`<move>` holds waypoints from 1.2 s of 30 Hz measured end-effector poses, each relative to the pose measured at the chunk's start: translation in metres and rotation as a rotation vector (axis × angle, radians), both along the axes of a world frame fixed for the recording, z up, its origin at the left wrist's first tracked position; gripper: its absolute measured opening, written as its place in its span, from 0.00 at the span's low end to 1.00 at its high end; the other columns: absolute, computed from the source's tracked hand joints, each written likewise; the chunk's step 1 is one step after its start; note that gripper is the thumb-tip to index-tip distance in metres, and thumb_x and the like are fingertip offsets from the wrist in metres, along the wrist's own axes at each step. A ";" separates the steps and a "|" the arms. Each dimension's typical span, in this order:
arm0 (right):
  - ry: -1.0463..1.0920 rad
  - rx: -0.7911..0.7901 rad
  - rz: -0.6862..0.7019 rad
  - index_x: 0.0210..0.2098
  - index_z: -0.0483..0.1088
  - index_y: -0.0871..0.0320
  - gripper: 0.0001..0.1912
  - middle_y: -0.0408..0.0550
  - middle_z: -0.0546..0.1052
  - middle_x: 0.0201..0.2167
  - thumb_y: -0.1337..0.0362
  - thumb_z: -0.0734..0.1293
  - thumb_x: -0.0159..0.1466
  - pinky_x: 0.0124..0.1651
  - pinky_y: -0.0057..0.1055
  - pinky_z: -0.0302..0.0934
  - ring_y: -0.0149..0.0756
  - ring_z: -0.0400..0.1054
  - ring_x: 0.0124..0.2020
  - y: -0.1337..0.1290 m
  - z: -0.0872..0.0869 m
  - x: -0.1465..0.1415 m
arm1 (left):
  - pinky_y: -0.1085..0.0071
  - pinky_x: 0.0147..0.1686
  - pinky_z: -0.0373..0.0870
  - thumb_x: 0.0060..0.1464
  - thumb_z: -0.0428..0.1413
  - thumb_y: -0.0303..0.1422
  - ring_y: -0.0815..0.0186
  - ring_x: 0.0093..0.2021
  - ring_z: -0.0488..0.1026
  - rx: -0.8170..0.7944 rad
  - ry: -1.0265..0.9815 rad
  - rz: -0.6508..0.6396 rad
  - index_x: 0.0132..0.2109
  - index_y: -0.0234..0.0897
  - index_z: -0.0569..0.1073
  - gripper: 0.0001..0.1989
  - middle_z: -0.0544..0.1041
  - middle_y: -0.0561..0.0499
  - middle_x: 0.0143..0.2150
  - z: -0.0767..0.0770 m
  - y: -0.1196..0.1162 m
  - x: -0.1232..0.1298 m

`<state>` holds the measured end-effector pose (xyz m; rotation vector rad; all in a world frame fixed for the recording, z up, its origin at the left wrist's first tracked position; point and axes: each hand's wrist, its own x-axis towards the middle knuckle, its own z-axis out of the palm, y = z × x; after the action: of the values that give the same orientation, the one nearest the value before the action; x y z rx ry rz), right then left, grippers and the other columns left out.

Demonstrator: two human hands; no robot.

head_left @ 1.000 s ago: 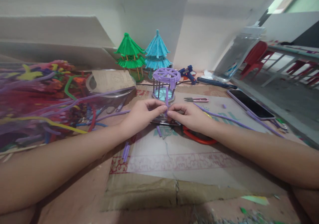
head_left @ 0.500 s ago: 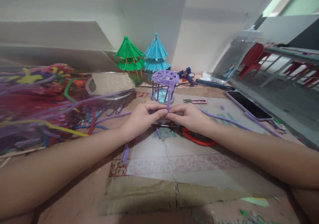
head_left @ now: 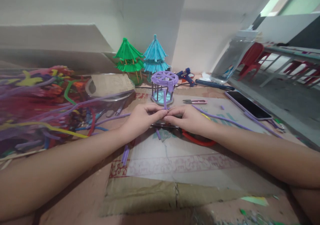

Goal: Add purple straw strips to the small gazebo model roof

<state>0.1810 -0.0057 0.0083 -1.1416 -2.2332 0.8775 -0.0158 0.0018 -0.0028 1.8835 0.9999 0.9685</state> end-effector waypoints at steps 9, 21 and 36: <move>-0.069 0.115 -0.068 0.31 0.73 0.59 0.18 0.44 0.76 0.27 0.53 0.60 0.67 0.34 0.29 0.59 0.33 0.69 0.30 0.010 -0.006 0.010 | 0.70 0.38 0.68 0.53 0.59 0.45 0.65 0.35 0.75 -0.190 -0.056 0.032 0.37 0.36 0.81 0.16 0.82 0.49 0.36 -0.002 0.006 0.001; -0.052 0.200 -0.099 0.35 0.68 0.57 0.11 0.43 0.76 0.32 0.54 0.67 0.63 0.32 0.27 0.59 0.33 0.69 0.31 0.004 -0.007 0.008 | 0.71 0.35 0.67 0.54 0.58 0.44 0.66 0.32 0.74 -0.194 -0.034 0.035 0.36 0.35 0.80 0.15 0.81 0.50 0.34 -0.001 0.004 0.000; -0.279 0.807 -0.010 0.30 0.62 0.56 0.10 0.44 0.70 0.26 0.60 0.66 0.64 0.33 0.30 0.50 0.34 0.62 0.28 -0.001 -0.009 0.003 | 0.71 0.35 0.69 0.51 0.61 0.46 0.66 0.31 0.74 -0.325 -0.129 -0.042 0.37 0.38 0.81 0.16 0.82 0.49 0.34 -0.009 0.005 0.002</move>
<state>0.1841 -0.0064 -0.0011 -0.8969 -2.4181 -0.2297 -0.0137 0.0066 -0.0117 1.5484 0.9725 0.8358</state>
